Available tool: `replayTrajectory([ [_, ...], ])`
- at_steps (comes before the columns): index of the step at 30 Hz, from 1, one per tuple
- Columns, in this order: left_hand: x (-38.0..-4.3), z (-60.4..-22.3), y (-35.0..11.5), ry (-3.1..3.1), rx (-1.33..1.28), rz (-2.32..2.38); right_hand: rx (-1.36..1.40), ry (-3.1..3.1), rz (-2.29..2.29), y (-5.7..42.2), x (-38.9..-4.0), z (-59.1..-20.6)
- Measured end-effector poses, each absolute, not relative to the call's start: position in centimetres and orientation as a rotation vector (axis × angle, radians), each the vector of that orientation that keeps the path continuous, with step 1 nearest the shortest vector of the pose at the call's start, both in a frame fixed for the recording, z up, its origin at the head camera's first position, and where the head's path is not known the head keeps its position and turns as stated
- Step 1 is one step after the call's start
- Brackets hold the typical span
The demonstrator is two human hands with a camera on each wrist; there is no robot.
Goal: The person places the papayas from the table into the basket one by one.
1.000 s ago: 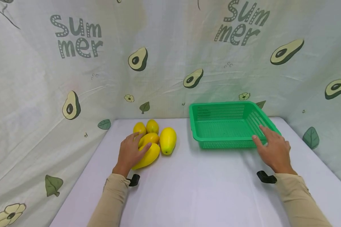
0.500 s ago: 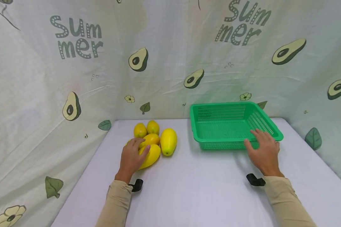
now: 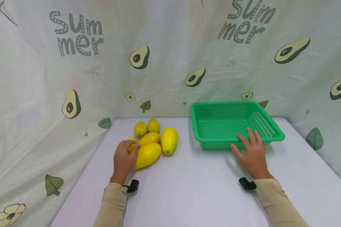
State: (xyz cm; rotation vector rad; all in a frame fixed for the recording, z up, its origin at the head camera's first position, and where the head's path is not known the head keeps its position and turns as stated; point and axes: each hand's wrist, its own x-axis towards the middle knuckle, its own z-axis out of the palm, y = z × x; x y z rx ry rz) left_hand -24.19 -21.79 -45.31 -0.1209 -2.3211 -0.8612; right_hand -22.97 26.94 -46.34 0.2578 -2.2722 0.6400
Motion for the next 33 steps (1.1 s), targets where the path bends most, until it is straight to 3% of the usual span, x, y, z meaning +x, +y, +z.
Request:
replayTrajectory([
  [33, -24.9, -45.5, -26.1, -2.123, 0.065, -1.023, 0.257, -2.311, 0.694, 27.0, -23.0, -46.3],
])
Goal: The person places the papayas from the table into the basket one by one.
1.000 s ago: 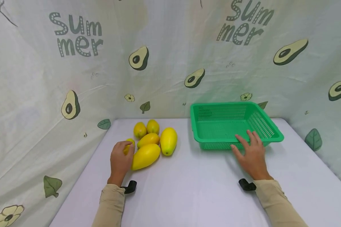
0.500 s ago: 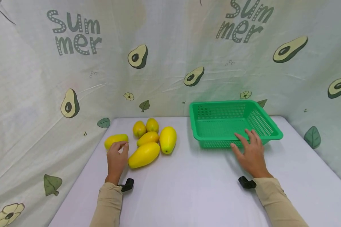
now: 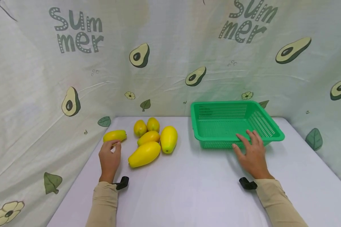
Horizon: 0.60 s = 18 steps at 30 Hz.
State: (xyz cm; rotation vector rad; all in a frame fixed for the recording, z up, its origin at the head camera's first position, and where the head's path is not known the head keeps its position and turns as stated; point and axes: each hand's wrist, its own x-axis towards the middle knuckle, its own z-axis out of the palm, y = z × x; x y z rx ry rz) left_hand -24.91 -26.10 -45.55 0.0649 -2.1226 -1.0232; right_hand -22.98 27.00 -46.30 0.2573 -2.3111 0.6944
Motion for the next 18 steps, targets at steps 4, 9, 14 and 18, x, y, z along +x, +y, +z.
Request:
replayTrajectory([
  [4, -25.5, -45.8, -26.1, -2.133, 0.094, -1.017, 0.258, -2.294, 0.689, 27.1, -23.1, -46.2],
  [9, -26.3, -46.2, -26.4, -2.150, 0.127, -0.953, 0.260, -2.292, 0.674, 27.1, -23.4, -46.3],
  [14, -26.9, -46.5, -27.2, -2.137, 0.154, -0.966, 0.271, -2.286, 0.659, 27.1, -23.3, -46.4],
  [18, -27.0, -46.2, -27.8, -2.152, 0.217, -0.973, 0.274, -2.282, 0.655, 27.3, -23.0, -46.5],
])
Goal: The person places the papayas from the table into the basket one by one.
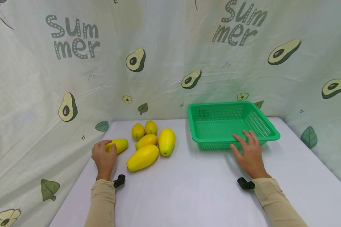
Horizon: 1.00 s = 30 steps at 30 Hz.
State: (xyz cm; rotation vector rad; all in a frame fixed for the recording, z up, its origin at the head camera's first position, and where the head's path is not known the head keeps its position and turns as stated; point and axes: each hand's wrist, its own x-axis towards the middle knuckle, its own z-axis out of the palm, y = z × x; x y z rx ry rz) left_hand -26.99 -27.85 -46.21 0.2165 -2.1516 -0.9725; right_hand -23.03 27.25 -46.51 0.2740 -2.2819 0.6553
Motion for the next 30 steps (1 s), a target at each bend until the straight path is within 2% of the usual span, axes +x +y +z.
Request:
replayTrajectory([
  [11, -27.7, -46.6, -30.9, -2.374, 0.286, -1.162, 0.289, -2.290, 0.667, 27.3, -23.2, -46.8],
  [30, -28.0, -47.3, -31.3, -2.578, 0.251, -1.229, 0.279, -2.292, 0.684, 27.5, -23.2, -46.8],
])
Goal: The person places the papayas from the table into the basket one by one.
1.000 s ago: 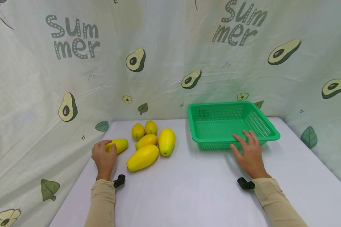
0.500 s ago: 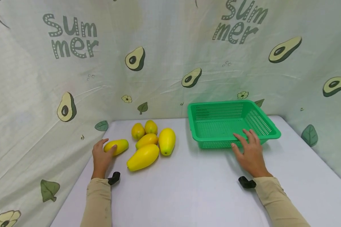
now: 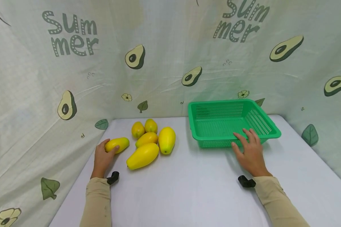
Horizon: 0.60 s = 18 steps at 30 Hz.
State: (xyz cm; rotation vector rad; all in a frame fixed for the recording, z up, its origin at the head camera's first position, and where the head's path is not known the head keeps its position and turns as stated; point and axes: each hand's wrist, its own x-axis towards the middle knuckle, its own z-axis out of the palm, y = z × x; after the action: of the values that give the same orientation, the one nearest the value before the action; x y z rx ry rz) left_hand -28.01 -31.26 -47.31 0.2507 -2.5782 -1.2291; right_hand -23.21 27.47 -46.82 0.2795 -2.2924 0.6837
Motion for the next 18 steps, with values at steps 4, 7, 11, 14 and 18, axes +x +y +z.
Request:
replayTrajectory([
  [4, -27.89, -47.31, -31.15, -2.595, 0.280, -1.249, 0.281, -2.296, 0.683, 27.50, -23.29, -46.63],
  [7, -27.82, -47.39, -31.07, -2.607, 0.295, -1.260, 0.281, -2.298, 0.684, 27.53, -23.24, -46.53],
  [11, -27.74, -47.40, -31.02, -2.622, 0.298, -1.269, 0.283, -2.298, 0.680, 27.52, -23.16, -46.54],
  [14, -27.67, -47.38, -31.02, -2.634, 0.303, -1.280, 0.280, -2.291, 0.674, 27.47, -23.24, -46.65],
  [18, -27.47, -47.44, -31.01, -2.645, 0.305, -1.302, 0.268, -2.273, 0.669, 27.34, -23.43, -46.87],
])
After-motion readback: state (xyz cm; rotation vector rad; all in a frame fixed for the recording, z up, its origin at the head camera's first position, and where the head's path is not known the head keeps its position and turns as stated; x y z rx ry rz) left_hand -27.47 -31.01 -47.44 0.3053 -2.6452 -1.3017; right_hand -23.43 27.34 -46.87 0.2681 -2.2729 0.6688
